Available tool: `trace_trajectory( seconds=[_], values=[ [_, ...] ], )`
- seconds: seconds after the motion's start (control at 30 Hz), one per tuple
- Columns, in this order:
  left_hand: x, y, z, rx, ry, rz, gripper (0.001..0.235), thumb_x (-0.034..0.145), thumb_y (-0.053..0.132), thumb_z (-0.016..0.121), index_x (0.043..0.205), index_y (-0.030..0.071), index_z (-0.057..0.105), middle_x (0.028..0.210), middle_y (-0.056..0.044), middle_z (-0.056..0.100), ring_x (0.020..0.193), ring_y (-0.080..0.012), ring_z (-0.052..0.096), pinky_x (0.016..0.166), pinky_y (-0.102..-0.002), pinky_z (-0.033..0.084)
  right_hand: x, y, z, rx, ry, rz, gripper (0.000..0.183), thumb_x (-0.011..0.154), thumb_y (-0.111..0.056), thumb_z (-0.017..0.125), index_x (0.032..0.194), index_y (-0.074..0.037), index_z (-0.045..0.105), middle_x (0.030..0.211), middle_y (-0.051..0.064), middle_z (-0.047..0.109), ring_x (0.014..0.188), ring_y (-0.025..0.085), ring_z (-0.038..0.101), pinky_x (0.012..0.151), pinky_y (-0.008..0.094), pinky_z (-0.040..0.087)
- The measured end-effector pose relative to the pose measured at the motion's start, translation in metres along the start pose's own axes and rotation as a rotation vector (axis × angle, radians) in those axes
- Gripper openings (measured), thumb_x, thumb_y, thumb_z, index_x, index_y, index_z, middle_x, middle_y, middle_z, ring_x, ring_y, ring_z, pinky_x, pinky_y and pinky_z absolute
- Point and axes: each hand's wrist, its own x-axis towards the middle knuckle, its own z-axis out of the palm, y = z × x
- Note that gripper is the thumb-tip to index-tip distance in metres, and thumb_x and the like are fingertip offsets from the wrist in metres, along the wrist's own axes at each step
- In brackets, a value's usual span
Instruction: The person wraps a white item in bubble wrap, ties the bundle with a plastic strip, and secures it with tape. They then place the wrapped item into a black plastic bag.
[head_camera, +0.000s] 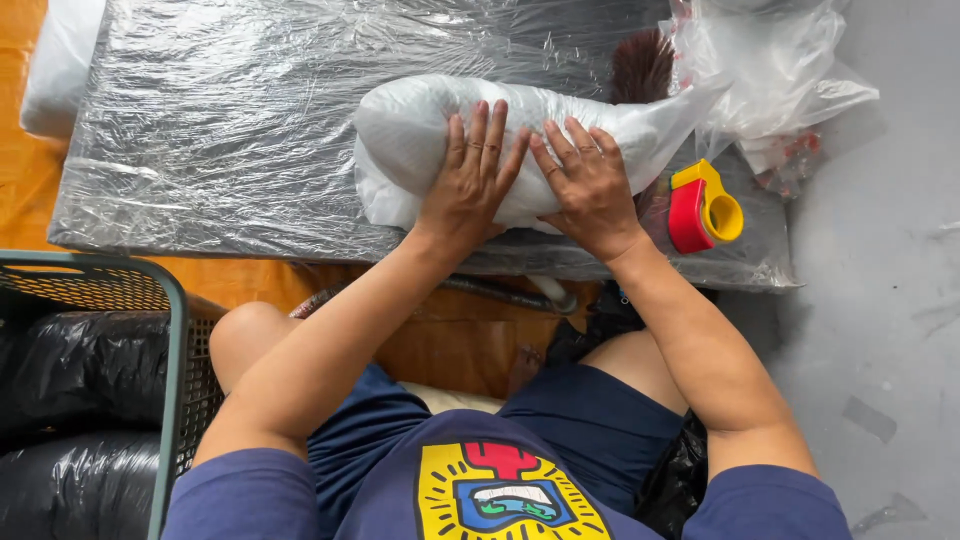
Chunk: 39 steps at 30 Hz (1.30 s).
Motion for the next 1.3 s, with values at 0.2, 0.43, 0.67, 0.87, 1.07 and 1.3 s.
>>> trace_trajectory(
  seconds=[0.2,0.43,0.67,0.87,1.07,1.3],
  values=[
    [-0.007,0.009,0.001,0.003,-0.009,0.000,0.101,0.086,0.050,0.060,0.167,0.006,0.018,0.166,-0.030,0.027,0.151,-0.0517,0.029,0.122,-0.066,0.024,-0.010,-0.006,-0.001,0.041,-0.010,0.043,0.080,0.106,-0.068,0.041,0.151,-0.004,0.057,0.153,0.020,0.056,0.140,0.042,0.054,0.115,0.053,0.037],
    [-0.009,0.013,0.035,-0.076,0.120,0.031,0.137,0.058,0.058,0.096,0.162,-0.002,0.031,0.158,-0.037,0.036,0.146,-0.0574,0.030,0.118,-0.072,0.022,-0.009,-0.009,0.017,0.123,0.188,0.079,0.070,0.094,-0.048,0.079,0.149,-0.008,0.061,0.147,0.021,0.061,0.138,0.042,0.053,0.115,0.054,0.033],
    [-0.009,0.014,0.042,-0.061,0.154,0.023,0.138,0.055,0.059,0.097,0.161,-0.003,0.034,0.156,-0.037,0.039,0.144,-0.0574,0.033,0.117,-0.072,0.023,-0.011,-0.008,0.024,0.118,0.195,0.073,0.071,0.095,-0.054,0.076,0.148,-0.008,0.062,0.147,0.021,0.061,0.139,0.042,0.053,0.116,0.054,0.033],
    [-0.008,0.010,0.012,0.097,0.165,-0.015,0.044,0.118,0.020,0.041,0.159,0.004,0.037,0.155,-0.027,0.048,0.142,-0.0477,0.044,0.118,-0.063,0.032,-0.006,-0.008,0.001,0.026,0.040,0.057,0.065,0.109,-0.057,0.055,0.145,-0.005,0.065,0.147,0.019,0.062,0.136,0.041,0.058,0.114,0.050,0.040],
    [-0.008,0.009,0.012,0.084,0.178,-0.012,0.043,0.117,0.019,0.045,0.157,0.003,0.039,0.154,-0.027,0.049,0.141,-0.0478,0.045,0.118,-0.063,0.033,-0.006,-0.007,0.002,0.029,0.018,0.056,0.068,0.109,-0.060,0.052,0.147,-0.005,0.064,0.149,0.019,0.060,0.138,0.041,0.056,0.115,0.050,0.038],
    [-0.008,0.009,0.013,0.063,0.198,-0.006,0.044,0.118,0.025,0.042,0.156,0.002,0.041,0.153,-0.027,0.049,0.141,-0.0483,0.045,0.117,-0.063,0.034,-0.005,-0.008,0.003,0.032,0.039,0.057,0.056,0.110,-0.048,0.054,0.144,-0.005,0.065,0.147,0.019,0.062,0.136,0.041,0.058,0.113,0.050,0.040]
  ],
)
